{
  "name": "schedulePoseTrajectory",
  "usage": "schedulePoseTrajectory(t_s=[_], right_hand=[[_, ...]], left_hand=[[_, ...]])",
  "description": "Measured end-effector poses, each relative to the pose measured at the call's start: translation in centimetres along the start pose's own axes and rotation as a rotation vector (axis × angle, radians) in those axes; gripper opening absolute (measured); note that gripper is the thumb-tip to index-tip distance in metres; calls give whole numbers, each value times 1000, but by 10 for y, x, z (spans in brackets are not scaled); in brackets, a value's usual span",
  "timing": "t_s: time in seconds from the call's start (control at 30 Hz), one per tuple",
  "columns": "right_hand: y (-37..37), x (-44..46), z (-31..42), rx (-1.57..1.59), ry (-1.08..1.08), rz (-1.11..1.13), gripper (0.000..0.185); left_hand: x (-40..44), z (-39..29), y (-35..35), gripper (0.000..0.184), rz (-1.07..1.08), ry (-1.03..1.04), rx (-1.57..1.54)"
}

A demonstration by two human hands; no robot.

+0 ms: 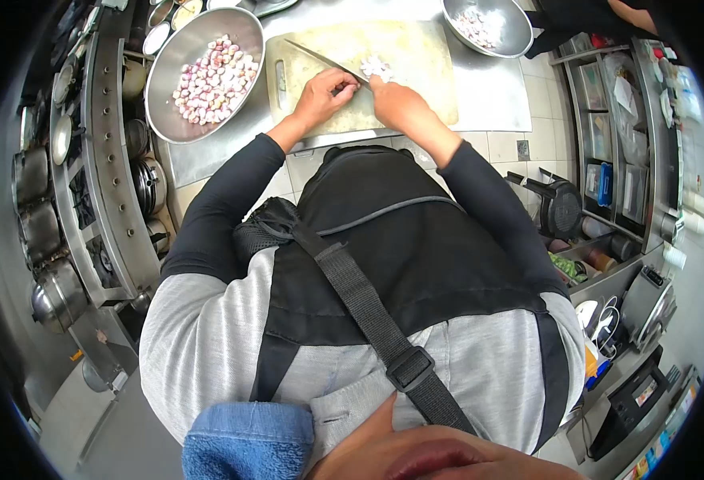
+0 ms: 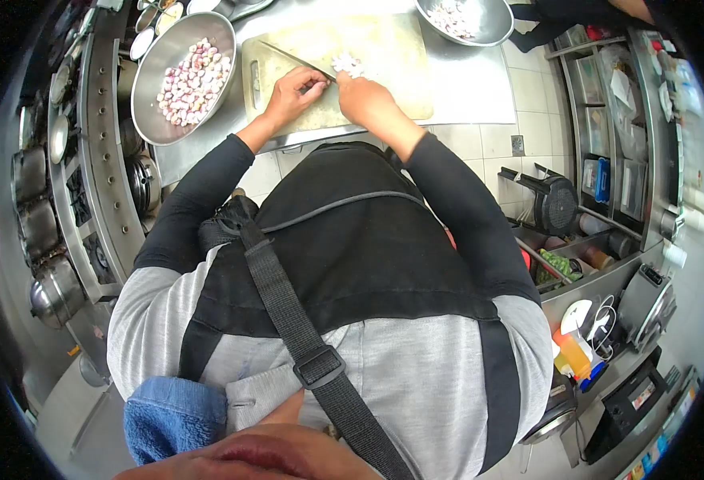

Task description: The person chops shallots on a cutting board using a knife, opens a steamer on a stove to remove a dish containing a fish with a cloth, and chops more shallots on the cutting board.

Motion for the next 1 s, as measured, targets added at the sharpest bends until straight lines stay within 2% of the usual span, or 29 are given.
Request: schedulePoseTrajectory(t_s=[0.07, 0.2, 0.3, 0.4, 0.5, 0.6, 0.7, 0.9, 1.0], right_hand=[[-3, 17, 2, 8, -38, -9, 23], [-22, -4, 6, -13, 16, 32, 24], [10, 18, 1, 57, 8, 52, 24], [-12, 18, 3, 29, -8, 84, 25], [-18, -4, 4, 14, -2, 89, 25], [17, 34, -13, 174, -37, 42, 27], [8, 41, -33, 162, -33, -23, 29], [6, 25, -24, 121, 21, 51, 28], [-26, -7, -6, 34, 49, 57, 27]], left_hand=[[0, 2, 2, 11, 3, 11, 2], [-2, -1, -1, 11, 10, -6, 2], [-3, 3, 0, 10, -1, -15, -12], [-3, 3, 2, 13, 51, -41, 7], [-4, -1, -1, 11, 14, -5, 40], [-4, 3, 2, 13, 10, 2, 2], [-1, -8, 2, 14, 26, 51, 78], [6, 6, 5, 15, 31, -120, 22], [7, 8, 7, 14, 38, -53, 54]])
Point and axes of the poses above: each hand's wrist, its own x-axis towards the middle knuckle, its own y-axis out of the palm, z = x × y, the point moved 10 cm from there along x, towards the middle knuckle, and after that the axes turned 12 degrees about z, right-handed, at the moved point
